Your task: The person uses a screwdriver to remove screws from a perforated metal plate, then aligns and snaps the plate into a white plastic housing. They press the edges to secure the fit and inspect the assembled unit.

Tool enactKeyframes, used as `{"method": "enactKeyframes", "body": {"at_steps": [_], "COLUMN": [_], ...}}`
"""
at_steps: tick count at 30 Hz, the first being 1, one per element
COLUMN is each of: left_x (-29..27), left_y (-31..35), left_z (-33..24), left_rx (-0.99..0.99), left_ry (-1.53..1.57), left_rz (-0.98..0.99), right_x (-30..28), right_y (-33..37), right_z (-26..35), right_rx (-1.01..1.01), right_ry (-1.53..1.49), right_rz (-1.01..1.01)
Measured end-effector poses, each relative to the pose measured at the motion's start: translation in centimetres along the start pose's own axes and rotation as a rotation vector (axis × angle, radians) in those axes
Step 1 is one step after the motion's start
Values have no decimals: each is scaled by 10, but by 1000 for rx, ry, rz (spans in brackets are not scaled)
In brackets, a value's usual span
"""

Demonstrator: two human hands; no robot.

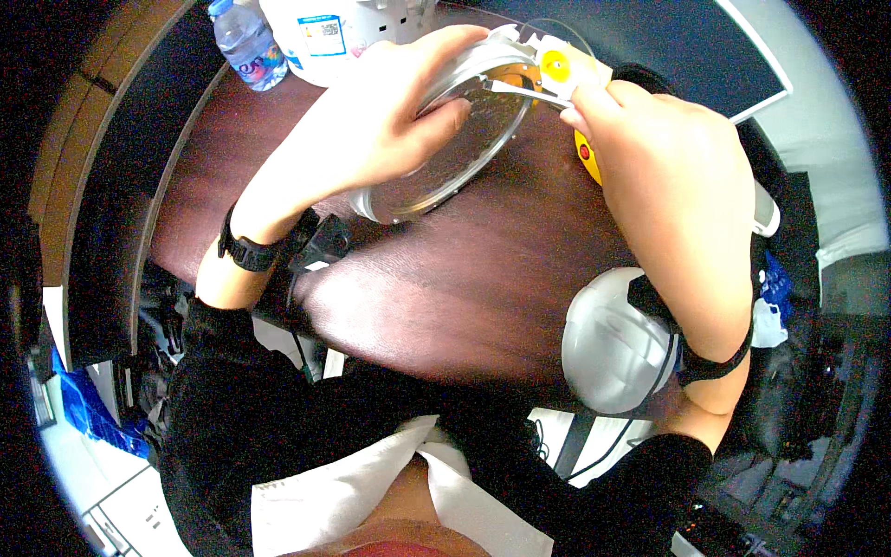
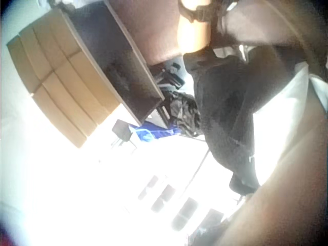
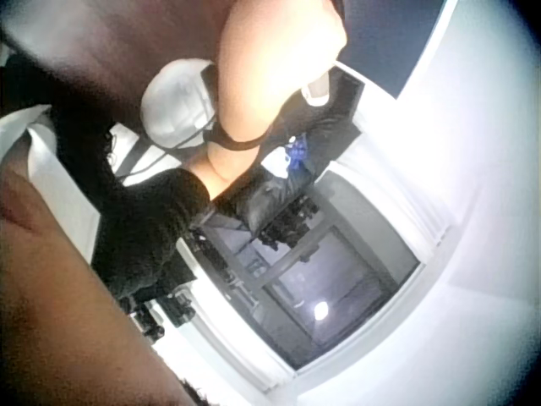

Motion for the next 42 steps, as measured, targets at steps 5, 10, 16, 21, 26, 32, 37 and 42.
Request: {"method": "enactKeyframes", "body": {"at_steps": [5, 10, 16, 21, 26, 32, 37, 42], "left_x": [1, 1, 4, 2, 0, 0, 2, 1], "left_y": [-1, -1, 1, -3, -5, -7, -5, -6], "left_z": [-1, -2, -2, -1, 0, 7, 13, 12], "left_rx": [4, 43, 75, 15, -38, -23, -39, -13], "left_ry": [25, 42, 7, 42, 65, 26, 33, 36], "left_rz": [23, 0, -1, 23, 43, 31, 78, 71], "right_x": [9, 40, 71, 107, 133, 123, 85, 68], "right_y": [3, 5, 12, 21, 32, 32, 28, 31], "right_z": [-11, -26, -27, -9, 27, 33, -6, -7], "right_rx": [-57, 4, 15, 242, 370, 451, 243, 292], "right_ry": [-192, -620, -941, -1459, -2179, -2212, -978, -633], "right_rz": [-78, -5, 73, 387, 562, 553, 7, -77]}}
Point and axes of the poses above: each hand's wrist, its own y-axis away from the middle knuckle, its own x-axis out of the palm, z = x × y, the point moved 7 cm from there along -y, towards the middle knuckle, and after that the axes turned 3 degrees about y, right-handed, at the moved point
